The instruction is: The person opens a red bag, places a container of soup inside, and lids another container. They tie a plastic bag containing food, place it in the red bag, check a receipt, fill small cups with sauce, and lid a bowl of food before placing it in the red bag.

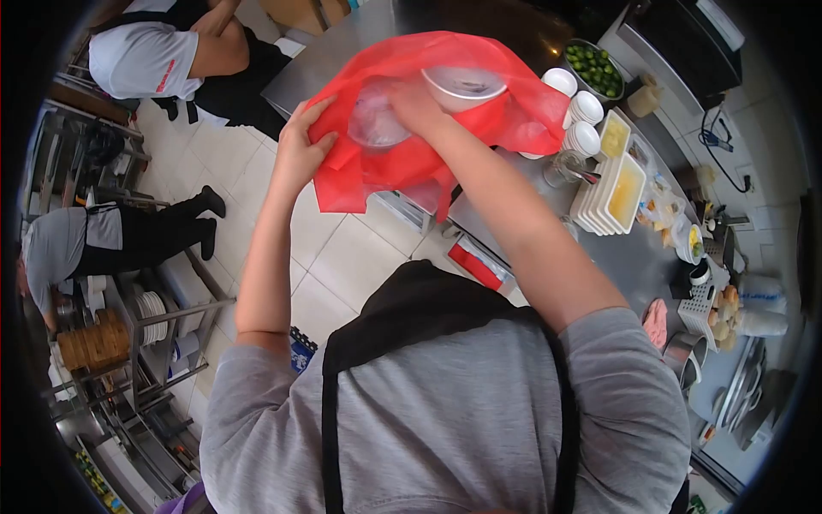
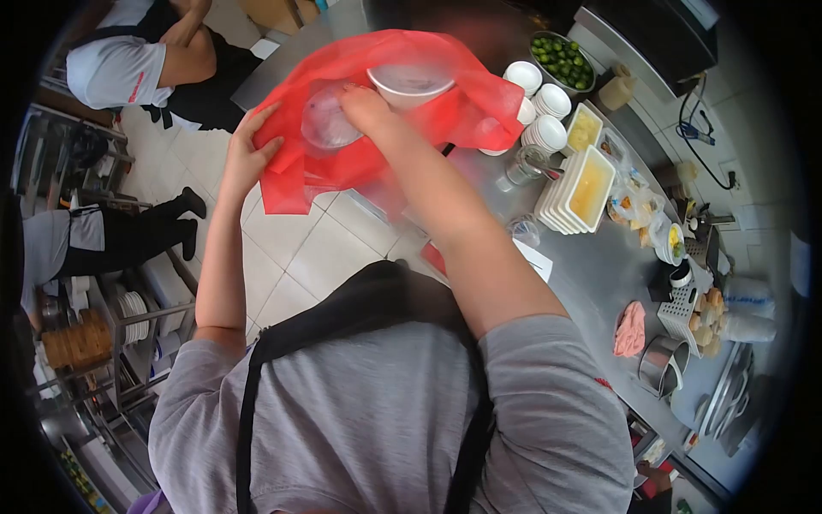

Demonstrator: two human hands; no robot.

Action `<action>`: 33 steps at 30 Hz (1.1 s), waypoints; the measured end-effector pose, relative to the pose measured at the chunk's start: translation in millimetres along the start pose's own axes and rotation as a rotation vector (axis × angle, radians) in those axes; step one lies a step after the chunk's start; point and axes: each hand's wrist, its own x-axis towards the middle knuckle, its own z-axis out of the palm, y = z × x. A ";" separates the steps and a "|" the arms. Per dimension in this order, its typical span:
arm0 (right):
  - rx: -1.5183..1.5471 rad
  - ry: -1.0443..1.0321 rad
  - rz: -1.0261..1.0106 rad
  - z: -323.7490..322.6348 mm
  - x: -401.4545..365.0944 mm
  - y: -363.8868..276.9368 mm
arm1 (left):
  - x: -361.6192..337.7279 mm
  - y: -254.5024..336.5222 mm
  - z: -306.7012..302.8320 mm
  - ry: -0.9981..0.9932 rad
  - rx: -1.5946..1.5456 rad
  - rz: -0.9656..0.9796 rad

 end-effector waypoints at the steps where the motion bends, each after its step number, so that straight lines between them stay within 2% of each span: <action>1: -0.048 0.011 0.027 -7.8 -1.5 -3.0 | -2.7 4.0 4.1 -0.003 0.000 0.005; 3: -0.023 -0.042 0.094 -29.3 -9.0 -16.1 | -10.8 14.2 12.0 0.013 0.194 0.053; 4: 0.003 -0.099 0.159 -41.0 -15.8 -24.1 | -15.8 18.2 14.8 0.005 0.192 0.051; 5: 0.005 -0.103 0.171 -63.0 -29.8 -34.0 | -21.1 23.5 18.7 0.091 0.414 0.141; 6: 0.104 -0.129 0.074 -94.8 -49.5 -43.2 | -25.4 29.7 23.0 0.177 0.630 0.236; 7: 0.202 -0.156 -0.017 -130.0 -72.0 -51.2 | -31.6 43.4 27.8 0.159 0.617 0.240; 8: 0.353 -0.183 -0.007 -168.0 -96.2 -55.2 | -38.6 63.0 32.5 0.268 0.556 0.275; 9: 0.506 -0.202 0.010 -206.1 -124.5 -56.4 | -46.2 78.7 40.6 0.371 0.490 0.307; 10: 0.579 -0.160 0.127 -242.1 -153.7 -59.2 | -55.3 87.7 51.6 0.345 0.390 0.370; 12: 0.664 -0.017 0.392 -286.8 -221.5 -54.0 | -75.1 96.1 87.3 0.061 0.087 0.376; 14: 0.617 0.147 0.716 -308.9 -293.0 -42.8 | -96.8 107.9 135.8 -0.357 -0.260 0.061; 15: 0.549 0.214 0.889 -305.0 -329.8 -38.3 | -106.9 108.5 162.4 -0.432 -0.289 0.081; 17: 0.653 0.221 1.103 -283.6 -387.6 -43.5 | -119.0 104.0 209.3 -0.513 -0.318 0.101; 19: 0.706 0.088 1.131 -249.4 -420.8 -59.2 | -125.1 98.8 240.9 -0.828 -0.586 -0.163; 20: 0.799 0.082 1.163 -235.0 -424.2 -70.8 | -124.4 98.5 249.1 -0.838 -0.580 -0.167; 22: 0.899 0.085 1.197 -214.9 -419.1 -85.8 | -122.3 99.8 261.1 -0.870 -0.675 -0.399; 25: 1.081 0.200 1.170 -200.7 -410.1 -91.6 | -118.5 111.4 260.2 -0.804 -0.684 -0.502; 27: 1.133 0.335 1.146 -200.8 -404.1 -93.1 | -118.8 117.3 254.8 -0.804 -0.675 -0.471; 29: 1.158 0.361 1.143 -204.9 -397.7 -95.7 | -123.3 120.1 250.7 -0.740 -0.911 -0.658; 31: 1.217 0.441 1.113 -207.5 -393.2 -98.0 | -126.6 122.3 246.0 -0.748 -0.952 -0.688; 33: 1.238 0.415 1.103 -206.4 -392.1 -97.2 | -130.9 131.0 240.7 -0.662 -1.074 -0.747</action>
